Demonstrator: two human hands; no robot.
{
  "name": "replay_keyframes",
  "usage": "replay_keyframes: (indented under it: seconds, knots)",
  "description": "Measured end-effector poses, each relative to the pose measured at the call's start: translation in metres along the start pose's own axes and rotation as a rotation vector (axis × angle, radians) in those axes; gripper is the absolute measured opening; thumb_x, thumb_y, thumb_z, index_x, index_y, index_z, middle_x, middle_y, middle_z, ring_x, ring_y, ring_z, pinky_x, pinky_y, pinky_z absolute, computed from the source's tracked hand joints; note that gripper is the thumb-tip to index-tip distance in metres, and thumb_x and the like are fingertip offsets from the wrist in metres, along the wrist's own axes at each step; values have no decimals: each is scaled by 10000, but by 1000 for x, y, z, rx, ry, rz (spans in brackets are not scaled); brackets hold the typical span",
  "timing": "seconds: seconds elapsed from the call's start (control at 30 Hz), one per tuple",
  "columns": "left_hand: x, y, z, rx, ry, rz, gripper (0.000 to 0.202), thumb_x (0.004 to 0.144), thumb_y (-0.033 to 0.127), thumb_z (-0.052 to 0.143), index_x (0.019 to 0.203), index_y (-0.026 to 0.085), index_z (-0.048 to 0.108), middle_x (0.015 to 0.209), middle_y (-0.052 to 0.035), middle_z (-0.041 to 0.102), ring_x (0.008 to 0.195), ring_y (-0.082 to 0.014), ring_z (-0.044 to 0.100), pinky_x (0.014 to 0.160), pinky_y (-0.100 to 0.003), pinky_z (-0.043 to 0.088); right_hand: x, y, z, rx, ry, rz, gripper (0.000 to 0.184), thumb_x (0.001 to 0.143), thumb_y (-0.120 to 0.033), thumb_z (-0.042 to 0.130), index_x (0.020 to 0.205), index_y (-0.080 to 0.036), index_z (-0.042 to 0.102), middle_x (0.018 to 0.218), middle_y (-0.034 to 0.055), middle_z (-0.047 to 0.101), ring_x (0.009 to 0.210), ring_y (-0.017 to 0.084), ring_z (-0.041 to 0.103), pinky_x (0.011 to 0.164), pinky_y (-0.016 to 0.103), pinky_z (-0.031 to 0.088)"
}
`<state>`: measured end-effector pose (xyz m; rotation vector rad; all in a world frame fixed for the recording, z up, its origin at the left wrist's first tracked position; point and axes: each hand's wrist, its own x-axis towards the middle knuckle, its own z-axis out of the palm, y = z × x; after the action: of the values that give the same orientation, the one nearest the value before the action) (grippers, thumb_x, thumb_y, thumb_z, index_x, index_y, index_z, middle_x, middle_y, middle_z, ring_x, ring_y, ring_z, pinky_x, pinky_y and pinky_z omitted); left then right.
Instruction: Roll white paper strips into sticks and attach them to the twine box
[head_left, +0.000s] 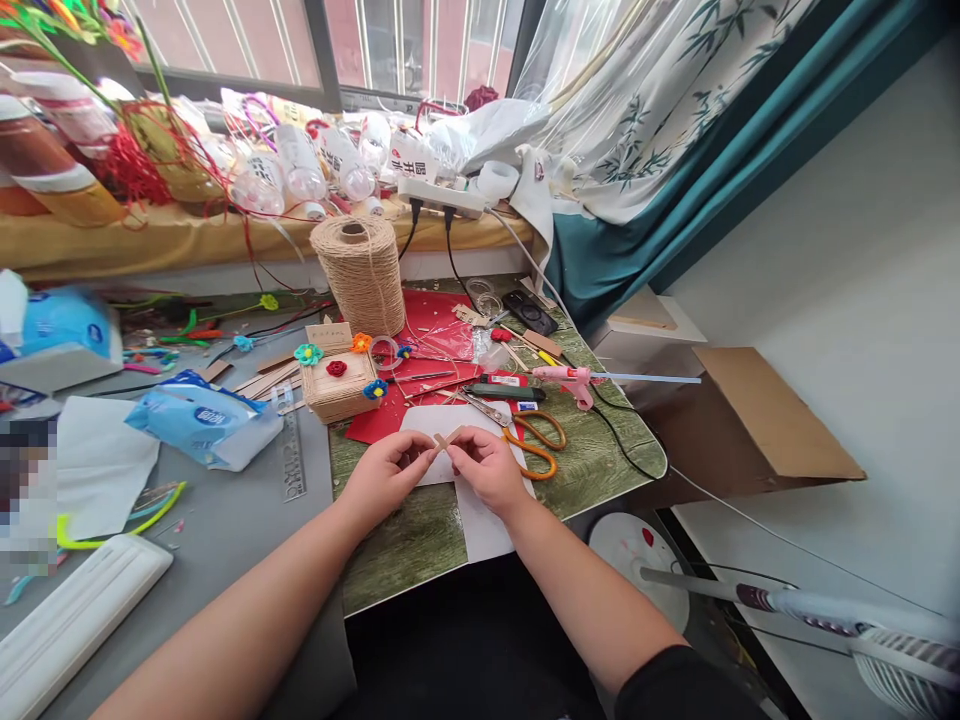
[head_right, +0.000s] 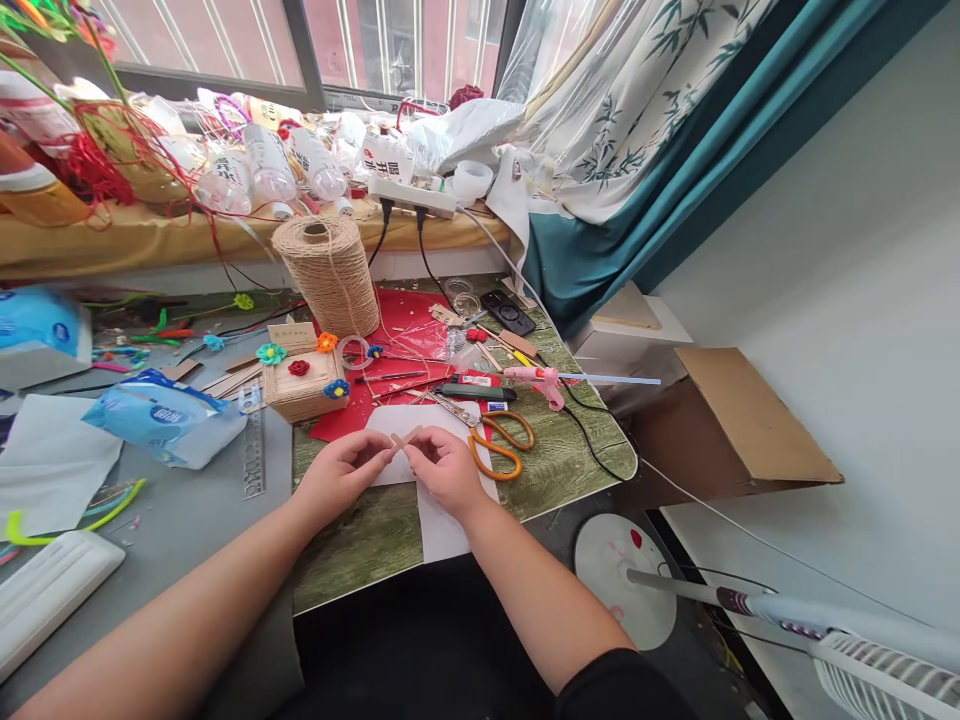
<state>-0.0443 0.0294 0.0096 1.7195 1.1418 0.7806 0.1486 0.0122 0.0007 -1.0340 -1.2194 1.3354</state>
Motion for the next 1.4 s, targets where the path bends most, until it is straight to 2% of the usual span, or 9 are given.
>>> replay_keyframes:
  seconds: [0.13,0.3,0.5,0.63,0.77,1.03,1.17,1.27,1.4]
  knots:
    - [0,3,-1,-37,-30,22,249,947,438,614,1003,204,680,896,-25,686,785,-159,593,714,-265,458,-1,0,0,10,-23,-2,172,875,-383,720,868,-211,719,819,19,655,703,152,565,664,282,474]
    - [-1,2,0,-68,-9,-6,242,923,439,646,947,201,681,821,-8,654,749,-151,571,703,-262,451,-4,3,1,-19,-41,-13,179,865,-395,732,886,-217,733,841,30,691,739,172,599,695,303,488]
    - [1,0,-3,-234,70,-49,249,916,434,654,915,185,640,822,-7,639,730,-135,564,687,-248,447,-9,1,1,-154,-15,-103,172,881,-392,719,934,-232,755,837,38,687,716,180,592,672,319,487]
    - [2,0,-5,-285,65,-67,273,901,446,668,874,177,628,812,-11,641,747,-138,577,715,-250,454,-12,-4,2,-255,-40,-212,180,871,-364,734,1013,-256,763,849,37,687,729,194,600,729,356,510]
    - [2,1,-3,-319,50,-91,280,890,441,687,858,170,623,773,-1,621,711,-126,555,675,-239,436,-14,-5,3,-303,-42,-272,176,879,-334,728,1041,-268,746,827,28,671,720,193,595,757,370,514]
    - [-1,8,1,-250,2,-89,274,866,444,712,893,172,688,862,-43,700,796,-166,628,750,-279,495,-12,-5,2,-251,-3,-212,122,901,-360,691,891,-247,737,823,34,680,736,194,606,713,345,507]
    - [0,6,-5,-263,48,-113,265,856,430,725,917,175,689,872,-50,728,802,-170,651,740,-278,500,-6,-2,-1,-202,126,-236,115,877,-356,719,851,-245,728,851,43,662,797,211,607,745,358,509]
    - [4,1,-8,-351,103,-134,261,833,399,761,949,183,671,895,-41,733,839,-165,672,761,-270,508,-2,5,-4,-100,172,-153,132,867,-370,739,865,-239,719,828,34,653,749,193,594,703,340,500]
    - [6,-2,-3,-399,71,-153,264,799,365,803,950,182,686,898,-30,724,792,-139,657,726,-254,506,-1,10,-3,-2,138,-53,160,859,-374,752,942,-239,725,826,23,675,705,170,592,685,321,499]
